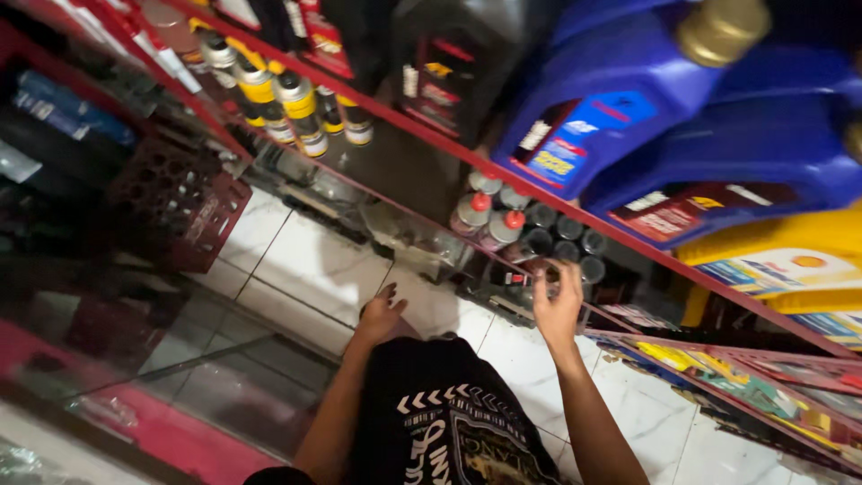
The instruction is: The person repeatedly picks up small red and silver cans from a red metal shelf and places them onto a glass display counter. Later, the person picks up yellow spray cans from the shelf and places them on the counter as well.
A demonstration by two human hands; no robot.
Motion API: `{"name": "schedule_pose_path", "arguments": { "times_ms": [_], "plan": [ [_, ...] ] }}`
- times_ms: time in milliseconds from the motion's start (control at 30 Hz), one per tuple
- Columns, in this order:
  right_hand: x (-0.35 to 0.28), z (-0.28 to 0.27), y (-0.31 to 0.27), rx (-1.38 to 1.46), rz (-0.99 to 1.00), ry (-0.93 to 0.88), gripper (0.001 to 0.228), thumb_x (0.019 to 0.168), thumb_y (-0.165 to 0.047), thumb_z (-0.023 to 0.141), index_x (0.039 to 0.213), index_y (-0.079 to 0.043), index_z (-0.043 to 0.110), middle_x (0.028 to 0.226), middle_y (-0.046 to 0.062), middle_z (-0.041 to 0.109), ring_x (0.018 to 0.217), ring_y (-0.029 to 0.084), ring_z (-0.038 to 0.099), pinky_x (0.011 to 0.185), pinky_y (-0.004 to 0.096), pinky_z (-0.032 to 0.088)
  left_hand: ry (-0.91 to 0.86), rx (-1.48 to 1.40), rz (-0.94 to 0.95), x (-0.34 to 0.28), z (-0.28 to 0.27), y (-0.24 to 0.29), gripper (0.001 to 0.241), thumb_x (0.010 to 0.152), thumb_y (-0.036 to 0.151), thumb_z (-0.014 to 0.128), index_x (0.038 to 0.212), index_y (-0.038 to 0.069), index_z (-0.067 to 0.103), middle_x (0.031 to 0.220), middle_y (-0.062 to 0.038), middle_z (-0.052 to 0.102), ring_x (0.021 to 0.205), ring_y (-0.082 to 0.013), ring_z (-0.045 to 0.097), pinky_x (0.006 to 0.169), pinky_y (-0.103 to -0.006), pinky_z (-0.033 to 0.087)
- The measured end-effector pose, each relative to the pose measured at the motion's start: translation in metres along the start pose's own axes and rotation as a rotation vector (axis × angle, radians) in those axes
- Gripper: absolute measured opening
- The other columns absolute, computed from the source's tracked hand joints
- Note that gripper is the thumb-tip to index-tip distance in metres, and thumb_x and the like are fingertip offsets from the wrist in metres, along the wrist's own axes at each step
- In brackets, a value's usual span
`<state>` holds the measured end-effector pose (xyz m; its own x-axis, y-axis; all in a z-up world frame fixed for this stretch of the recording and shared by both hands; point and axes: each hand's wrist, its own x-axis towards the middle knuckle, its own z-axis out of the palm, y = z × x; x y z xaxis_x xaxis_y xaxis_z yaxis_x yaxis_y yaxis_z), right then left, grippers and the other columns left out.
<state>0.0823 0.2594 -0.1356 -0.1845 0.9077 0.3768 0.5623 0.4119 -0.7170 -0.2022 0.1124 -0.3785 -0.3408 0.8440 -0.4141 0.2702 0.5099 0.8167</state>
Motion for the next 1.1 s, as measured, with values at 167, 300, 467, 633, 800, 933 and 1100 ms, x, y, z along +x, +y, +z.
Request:
{"name": "schedule_pose_path", "arguments": {
  "times_ms": [167,300,467,633,800,933,1100],
  "plan": [
    [-0.005,0.054,-0.026,-0.009,0.0,-0.142,0.015,0.094,-0.007,0.066,0.107,-0.001,0.067,0.1,0.016,0.063,0.092,0.032,0.063,0.084,0.038,0.05,-0.117,-0.013,-0.008,0.0,-0.022,0.028,0.068,0.091,0.036,0.066,0.148,0.006,0.046,0.137,-0.021,0.062,0.118,-0.0367,0.066,0.098,-0.0419,0.053],
    [-0.012,0.092,-0.05,0.049,-0.024,-0.196,0.014,0.096,-0.008,0.065,0.108,-0.002,0.067,0.104,0.016,0.066,0.097,0.032,0.064,0.086,0.039,0.05,-0.199,0.128,0.047,0.003,-0.053,0.025,0.068,0.093,0.04,0.066,0.147,0.003,0.049,0.137,-0.026,0.061,0.125,-0.0398,0.061,0.106,-0.0429,0.048],
    [-0.018,0.129,-0.058,0.03,-0.018,-0.261,0.016,0.094,-0.009,0.067,0.109,-0.001,0.066,0.102,0.016,0.066,0.095,0.032,0.065,0.082,0.039,0.051,-0.244,0.183,-0.092,0.02,-0.076,-0.013,0.07,0.091,0.044,0.067,0.145,0.004,0.05,0.137,-0.024,0.062,0.127,-0.0378,0.06,0.107,-0.0415,0.047],
    [-0.033,0.165,-0.039,0.049,0.169,-0.402,0.018,0.091,-0.01,0.068,0.107,-0.002,0.065,0.097,0.015,0.065,0.085,0.027,0.068,0.072,0.035,0.055,-0.193,0.058,-0.087,0.044,-0.087,-0.036,0.066,0.09,0.045,0.066,0.141,0.005,0.054,0.132,-0.021,0.065,0.119,-0.0356,0.065,0.102,-0.0413,0.051],
    [-0.022,0.205,-0.017,0.009,0.148,-0.532,0.027,0.089,-0.014,0.071,0.113,-0.004,0.066,0.103,0.015,0.067,0.089,0.028,0.07,0.071,0.036,0.056,0.021,-0.151,0.012,0.061,-0.075,-0.013,0.052,0.094,0.037,0.066,0.133,0.004,0.061,0.122,-0.02,0.071,0.109,-0.0337,0.07,0.094,-0.0405,0.055],
    [0.028,0.255,0.013,-0.093,-0.082,-0.49,0.046,0.089,-0.022,0.078,0.124,0.002,0.058,0.116,0.024,0.064,0.106,0.042,0.064,0.087,0.044,0.053,0.118,-0.332,0.209,0.064,-0.073,0.031,0.038,0.094,0.026,0.066,0.125,0.003,0.063,0.12,-0.018,0.072,0.111,-0.0341,0.069,0.091,-0.0406,0.054],
    [0.097,0.327,0.052,0.009,0.067,-0.438,0.051,0.091,-0.027,0.07,0.132,-0.002,0.054,0.126,0.024,0.065,0.118,0.038,0.064,0.102,0.042,0.05,0.255,-0.416,0.393,0.067,-0.054,0.068,0.037,0.095,0.024,0.065,0.125,0.003,0.062,0.121,-0.02,0.071,0.114,-0.0368,0.067,0.098,-0.0411,0.052]
  ]
}}
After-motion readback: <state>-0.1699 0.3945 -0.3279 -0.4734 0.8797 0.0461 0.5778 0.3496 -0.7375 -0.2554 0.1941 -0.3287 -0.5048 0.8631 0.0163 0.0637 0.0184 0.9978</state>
